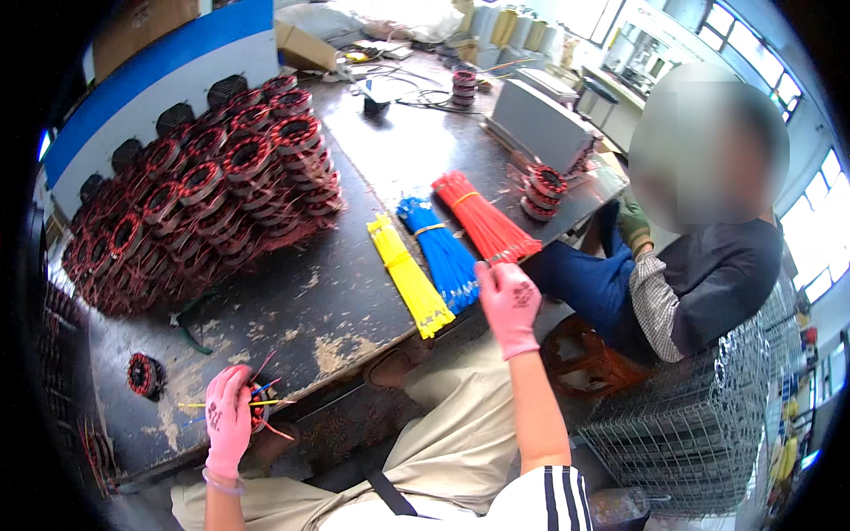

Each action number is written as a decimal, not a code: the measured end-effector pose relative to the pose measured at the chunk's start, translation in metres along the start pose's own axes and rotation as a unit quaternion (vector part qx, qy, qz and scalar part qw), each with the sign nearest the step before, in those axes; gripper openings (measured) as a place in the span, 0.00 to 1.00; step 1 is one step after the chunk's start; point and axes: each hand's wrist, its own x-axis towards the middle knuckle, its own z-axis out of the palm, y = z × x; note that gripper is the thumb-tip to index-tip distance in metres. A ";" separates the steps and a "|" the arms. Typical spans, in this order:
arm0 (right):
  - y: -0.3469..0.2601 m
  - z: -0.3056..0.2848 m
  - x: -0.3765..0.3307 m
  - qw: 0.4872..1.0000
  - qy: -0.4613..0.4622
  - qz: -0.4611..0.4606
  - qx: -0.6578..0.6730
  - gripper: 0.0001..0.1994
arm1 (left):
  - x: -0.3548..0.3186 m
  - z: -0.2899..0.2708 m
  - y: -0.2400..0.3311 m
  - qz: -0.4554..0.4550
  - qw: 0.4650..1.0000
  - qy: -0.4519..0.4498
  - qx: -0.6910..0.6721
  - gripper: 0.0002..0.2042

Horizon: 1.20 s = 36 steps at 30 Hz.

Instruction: The person ties colored wires onto copper-wound stator cores using zip ties and trims the excess using pliers before placing the finished components into a stack.

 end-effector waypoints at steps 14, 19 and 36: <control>0.073 0.017 0.043 0.997 -0.015 0.046 -0.063 0.11 | -0.002 0.004 -0.004 -0.013 1.000 -0.009 0.003 0.13; 0.072 0.013 0.050 0.994 0.021 0.043 -0.095 0.08 | 0.000 0.003 0.000 -0.014 1.000 -0.012 0.004 0.13; 0.063 -0.014 0.055 0.984 -0.009 -0.017 -0.175 0.11 | 0.001 0.005 -0.001 0.003 1.000 0.004 -0.009 0.13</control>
